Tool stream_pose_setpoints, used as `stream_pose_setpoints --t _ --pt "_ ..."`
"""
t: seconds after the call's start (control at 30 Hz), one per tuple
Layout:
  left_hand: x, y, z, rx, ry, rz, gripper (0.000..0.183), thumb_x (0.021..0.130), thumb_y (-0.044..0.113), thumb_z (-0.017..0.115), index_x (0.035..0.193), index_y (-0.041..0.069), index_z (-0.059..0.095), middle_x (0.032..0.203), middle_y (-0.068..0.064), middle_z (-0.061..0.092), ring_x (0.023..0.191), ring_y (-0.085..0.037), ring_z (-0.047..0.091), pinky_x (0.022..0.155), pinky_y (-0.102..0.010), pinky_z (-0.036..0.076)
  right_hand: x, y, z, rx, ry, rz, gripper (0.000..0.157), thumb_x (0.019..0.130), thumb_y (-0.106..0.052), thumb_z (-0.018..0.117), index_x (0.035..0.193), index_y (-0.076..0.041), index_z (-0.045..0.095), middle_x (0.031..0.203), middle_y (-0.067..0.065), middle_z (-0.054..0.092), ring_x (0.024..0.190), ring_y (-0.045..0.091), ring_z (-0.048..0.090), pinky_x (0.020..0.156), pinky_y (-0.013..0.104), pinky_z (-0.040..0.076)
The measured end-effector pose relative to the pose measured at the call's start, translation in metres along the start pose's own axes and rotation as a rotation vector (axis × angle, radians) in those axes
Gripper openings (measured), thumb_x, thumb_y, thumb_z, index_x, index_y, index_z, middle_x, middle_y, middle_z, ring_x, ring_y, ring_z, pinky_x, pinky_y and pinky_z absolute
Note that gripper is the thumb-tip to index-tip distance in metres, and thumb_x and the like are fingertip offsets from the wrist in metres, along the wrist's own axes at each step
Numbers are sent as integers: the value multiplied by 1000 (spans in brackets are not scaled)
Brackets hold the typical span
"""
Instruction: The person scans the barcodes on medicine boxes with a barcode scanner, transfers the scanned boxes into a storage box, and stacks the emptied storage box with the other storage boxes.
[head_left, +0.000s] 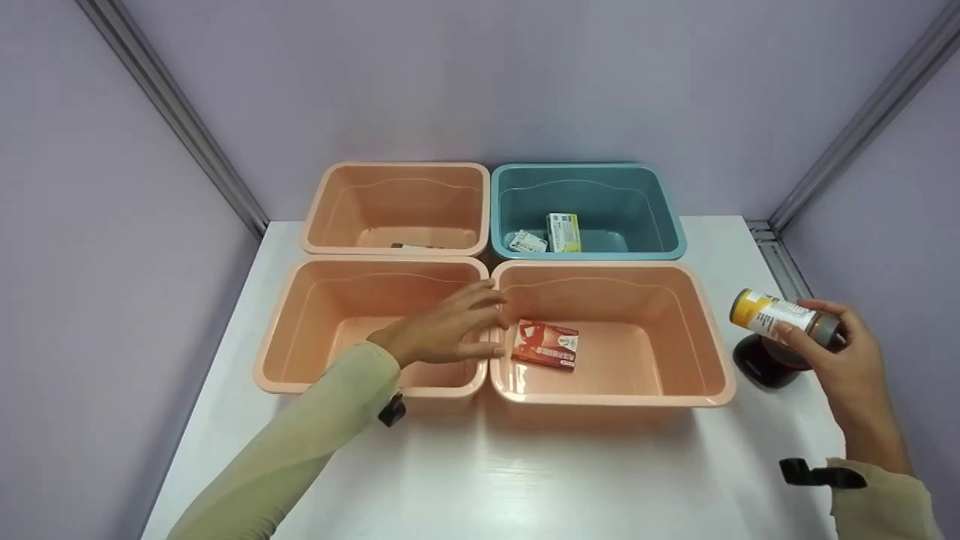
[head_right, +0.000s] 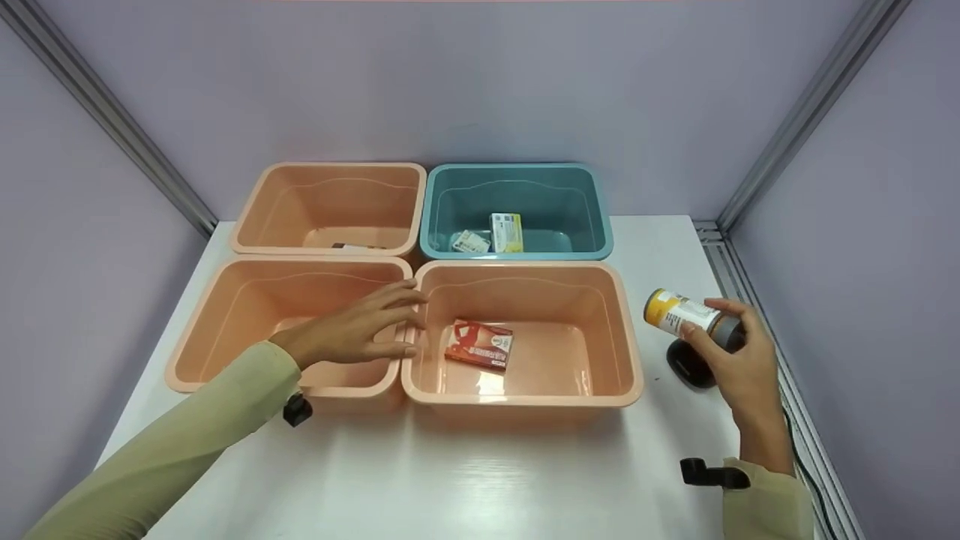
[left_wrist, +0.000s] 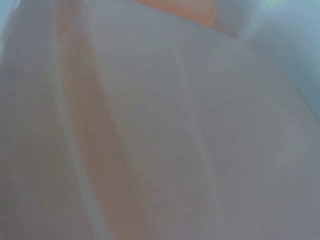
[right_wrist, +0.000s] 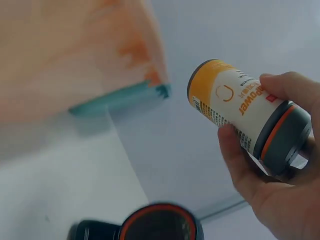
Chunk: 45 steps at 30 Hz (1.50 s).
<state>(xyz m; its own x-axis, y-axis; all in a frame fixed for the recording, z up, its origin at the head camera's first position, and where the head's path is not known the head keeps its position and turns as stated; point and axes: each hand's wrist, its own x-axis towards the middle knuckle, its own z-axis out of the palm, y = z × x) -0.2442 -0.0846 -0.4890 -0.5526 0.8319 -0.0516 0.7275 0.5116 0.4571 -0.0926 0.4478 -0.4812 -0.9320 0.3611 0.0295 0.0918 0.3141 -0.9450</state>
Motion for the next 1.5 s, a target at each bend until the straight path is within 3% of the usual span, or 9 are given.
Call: stream_pose_setpoints --t 0.07,0.13,0.27,0.33,0.57,0.83,1.07,1.3,1.5 --pt "0 1 1 0 -2 3 56 105 63 62 144 23 65 176 -4 36 171 -31 14 130 -68 32 -4 9 -4 -217 24 4 47 103 -28 78 144 -17 60 131 2 56 102 6 55 74 11 55" --pt "0 1 1 -2 -6 3 57 105 64 62 144 22 65 177 -3 36 171 -31 14 130 -68 32 -8 18 -7 -366 35 8 53 102 -36 78 146 -12 59 136 17 59 101 12 54 70 13 51" --pt "1 2 1 -11 -7 2 56 105 63 62 144 23 65 177 -3 36 171 -31 14 131 -67 31 -16 29 -12 -513 61 40 65 100 -46 77 146 -4 59 141 34 59 101 24 52 64 20 42" --pt "0 2 1 -19 -4 0 55 105 62 63 144 24 65 177 -4 36 171 -31 13 130 -69 30 -19 34 -14 -518 74 66 66 100 -47 77 145 -3 59 142 34 60 100 23 52 64 20 42" --pt "0 0 2 -40 3 6 54 106 59 64 145 22 65 176 -9 37 171 -33 13 131 -70 26 -28 55 -16 -433 104 185 61 100 -50 76 141 -7 62 142 24 60 87 -2 52 64 14 50" --pt "-1 -2 4 -38 12 21 54 105 58 66 142 20 66 174 -11 39 171 -35 15 134 -66 24 -35 67 -7 -411 174 286 66 99 -54 76 145 -9 59 143 16 59 94 6 52 65 13 47" --pt "-2 -1 4 -40 17 18 50 106 54 67 142 20 66 174 -12 39 171 -37 14 133 -70 23 -38 69 1 -373 212 288 65 98 -50 79 147 -11 59 139 10 57 96 7 53 66 11 47" --pt "0 -1 3 -35 8 -10 53 105 58 66 144 23 65 176 -7 38 171 -32 14 133 -67 27 -43 76 14 -382 238 205 63 97 -37 84 150 -13 59 136 5 56 93 6 51 62 14 47" --pt "1 -1 2 -25 8 2 57 105 62 63 146 22 65 176 -5 37 171 -32 14 133 -65 27 -46 77 23 -370 307 167 57 97 -36 83 145 -12 61 127 -2 58 93 5 51 62 12 45"
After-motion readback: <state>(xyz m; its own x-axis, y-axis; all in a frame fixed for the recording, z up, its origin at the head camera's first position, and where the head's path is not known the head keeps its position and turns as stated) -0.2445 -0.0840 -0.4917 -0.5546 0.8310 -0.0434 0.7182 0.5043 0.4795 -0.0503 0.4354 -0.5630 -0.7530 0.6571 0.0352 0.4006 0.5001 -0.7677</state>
